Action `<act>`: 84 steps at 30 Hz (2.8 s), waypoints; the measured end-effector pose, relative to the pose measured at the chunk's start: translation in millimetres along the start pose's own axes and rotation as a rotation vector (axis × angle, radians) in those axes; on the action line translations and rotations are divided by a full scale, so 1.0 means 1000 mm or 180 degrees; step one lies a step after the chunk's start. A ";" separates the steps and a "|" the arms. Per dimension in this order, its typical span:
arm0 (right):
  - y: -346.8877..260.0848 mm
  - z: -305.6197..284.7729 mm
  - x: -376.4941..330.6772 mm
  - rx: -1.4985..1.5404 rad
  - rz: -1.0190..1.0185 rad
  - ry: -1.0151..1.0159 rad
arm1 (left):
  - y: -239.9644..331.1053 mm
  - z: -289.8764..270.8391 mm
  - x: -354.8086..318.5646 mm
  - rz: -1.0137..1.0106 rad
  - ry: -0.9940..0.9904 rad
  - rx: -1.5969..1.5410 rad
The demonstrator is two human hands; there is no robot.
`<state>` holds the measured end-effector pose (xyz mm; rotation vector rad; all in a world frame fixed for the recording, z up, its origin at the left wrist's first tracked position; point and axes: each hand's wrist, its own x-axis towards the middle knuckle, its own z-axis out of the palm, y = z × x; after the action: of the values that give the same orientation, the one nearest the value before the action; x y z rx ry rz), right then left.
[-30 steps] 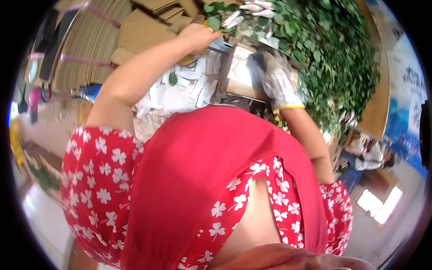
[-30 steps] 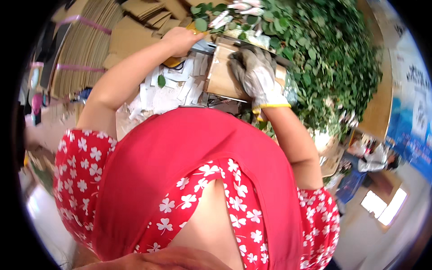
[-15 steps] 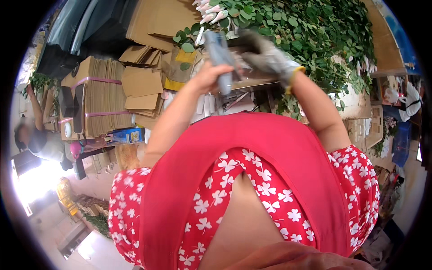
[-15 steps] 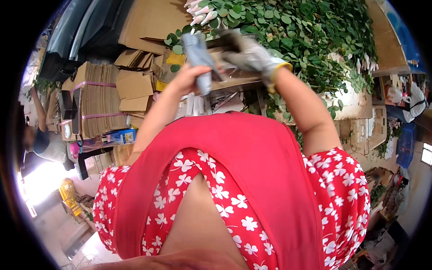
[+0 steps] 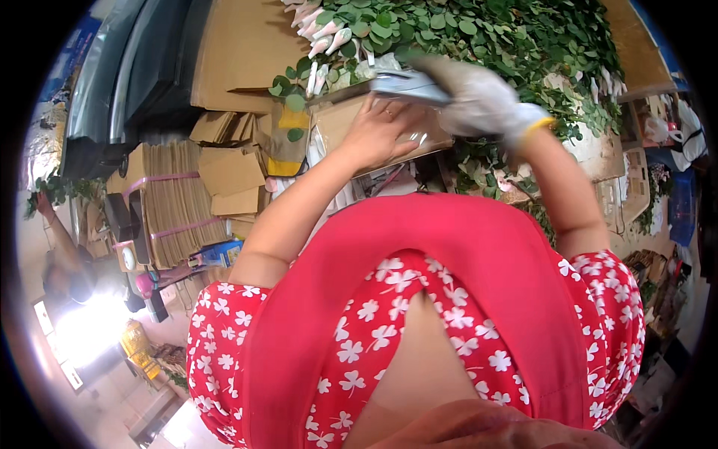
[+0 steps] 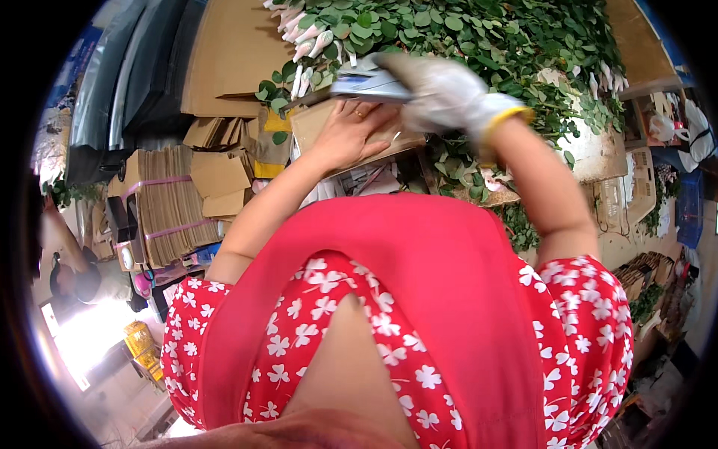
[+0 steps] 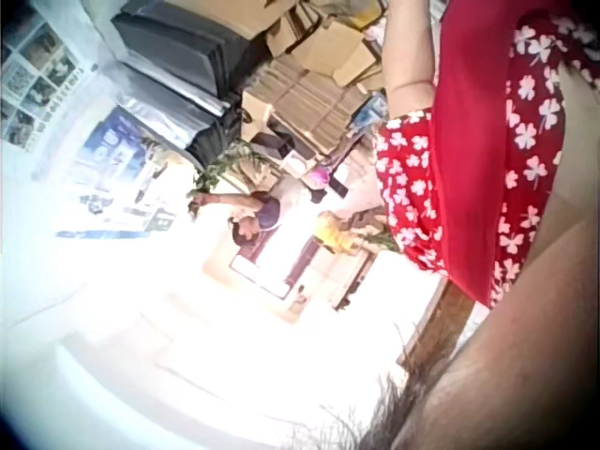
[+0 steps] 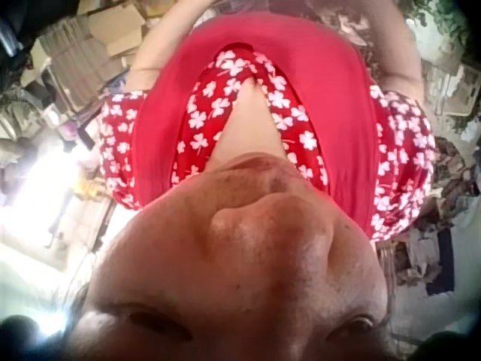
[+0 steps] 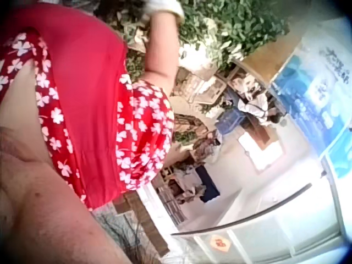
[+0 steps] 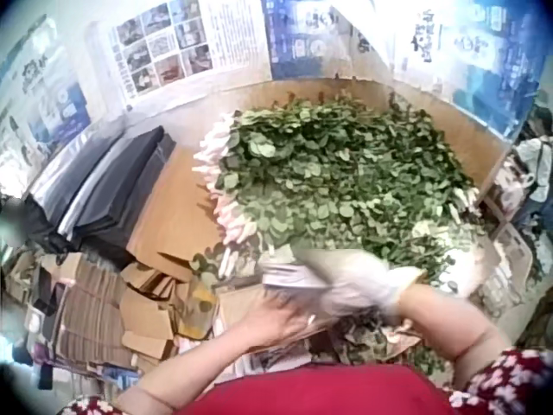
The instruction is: The person places roses into cardboard sleeves, staples the sleeves shut by hand using a stapler, and moves the completed bundles into boxes at a work station.
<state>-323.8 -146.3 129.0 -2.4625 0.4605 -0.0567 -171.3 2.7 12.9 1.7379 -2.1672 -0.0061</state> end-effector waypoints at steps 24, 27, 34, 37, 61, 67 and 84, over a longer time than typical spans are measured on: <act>0.074 0.009 -0.023 -0.0157 0.0865 -0.1469 | -0.008 0.004 -0.017 -0.0667 0.0638 -0.1746; 0.045 -0.018 -0.018 -0.1115 0.1115 -0.1627 | -0.012 -0.003 -0.066 -0.1514 0.2306 -0.0522; -0.034 -0.032 -0.083 0.0686 0.1389 -0.0975 | 0.038 0.064 -0.214 -0.2058 -0.0703 0.0304; -0.044 0.008 -0.091 0.1476 0.1017 -0.1490 | 0.058 0.075 -0.274 -0.2919 -0.0481 0.0443; -0.040 0.277 -0.004 0.2147 0.1448 -0.1551 | 0.097 0.073 -0.331 -0.3703 0.0572 0.0800; -0.088 0.291 0.020 0.0660 0.0986 -0.2797 | 0.142 0.039 -0.420 -0.5000 0.0917 0.0766; -0.261 0.333 0.057 0.0582 -0.1816 -0.1532 | 0.166 0.066 -0.439 -0.6707 -0.0054 0.0483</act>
<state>-138.6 220.4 11.8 -2.2459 -0.4368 0.2438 -268.6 443.6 -132.1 2.9977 0.4747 -0.3496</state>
